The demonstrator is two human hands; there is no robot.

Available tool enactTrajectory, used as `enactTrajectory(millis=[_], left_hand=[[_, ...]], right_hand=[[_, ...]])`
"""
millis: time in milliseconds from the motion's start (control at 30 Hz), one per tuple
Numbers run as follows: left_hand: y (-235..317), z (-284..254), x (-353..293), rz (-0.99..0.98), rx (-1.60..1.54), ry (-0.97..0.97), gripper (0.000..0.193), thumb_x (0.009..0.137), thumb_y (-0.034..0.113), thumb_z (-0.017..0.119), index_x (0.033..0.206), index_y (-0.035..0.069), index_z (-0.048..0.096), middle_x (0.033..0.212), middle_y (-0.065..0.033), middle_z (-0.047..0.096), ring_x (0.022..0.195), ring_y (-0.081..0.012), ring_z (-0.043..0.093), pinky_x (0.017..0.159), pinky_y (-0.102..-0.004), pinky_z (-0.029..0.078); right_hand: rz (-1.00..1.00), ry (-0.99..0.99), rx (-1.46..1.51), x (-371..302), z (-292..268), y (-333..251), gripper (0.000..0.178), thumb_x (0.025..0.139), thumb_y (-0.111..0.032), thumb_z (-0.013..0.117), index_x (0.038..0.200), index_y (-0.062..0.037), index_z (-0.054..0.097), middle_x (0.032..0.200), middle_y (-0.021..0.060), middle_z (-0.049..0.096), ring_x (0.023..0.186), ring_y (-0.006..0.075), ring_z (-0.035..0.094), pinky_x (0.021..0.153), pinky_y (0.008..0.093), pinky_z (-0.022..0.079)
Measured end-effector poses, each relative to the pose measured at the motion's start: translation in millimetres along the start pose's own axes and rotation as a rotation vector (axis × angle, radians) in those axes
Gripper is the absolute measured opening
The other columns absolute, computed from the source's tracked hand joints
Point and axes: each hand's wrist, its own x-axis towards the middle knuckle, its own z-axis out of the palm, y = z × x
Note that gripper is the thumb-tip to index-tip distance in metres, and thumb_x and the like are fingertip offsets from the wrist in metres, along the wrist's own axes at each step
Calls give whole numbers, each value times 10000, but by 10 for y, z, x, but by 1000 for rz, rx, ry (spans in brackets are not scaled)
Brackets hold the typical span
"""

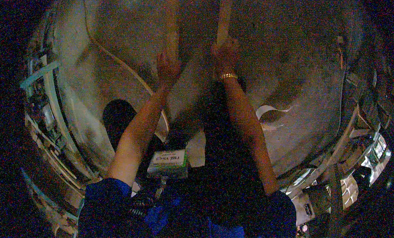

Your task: The person measures curved wooden pieces with a tape measure, marks them, and compares two pieces side by side on the floor. The person handles the wood and tape measure throughout the clip.

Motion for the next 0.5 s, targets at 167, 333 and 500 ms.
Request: enactTrajectory(millis=[167,333,500], left_hand=[[31,37,-1,-30,86,45,671,775,271,686,1317,-46,451,1259,-274,496,1185,-442,467,1023,-499,405],[21,142,73,-83,106,-26,644,813,261,664,1333,-43,436,1297,-269,485,1216,-442,453,1040,-489,401],[6,220,79,-64,130,6,572,891,260,610,1349,-28,425,1334,-270,469,1231,-445,443,1041,-489,395]], right_hand=[[141,-54,52,-14,21,9,506,828,-364,693,1120,34,584,1092,221,597,1028,375,580,849,468,520],[62,11,-36,63,195,129,419,826,-325,697,1040,18,583,1052,202,598,1002,375,582,827,469,517],[-110,148,39,19,290,212,392,820,-289,704,1035,14,580,1022,220,604,991,385,577,803,477,497]])
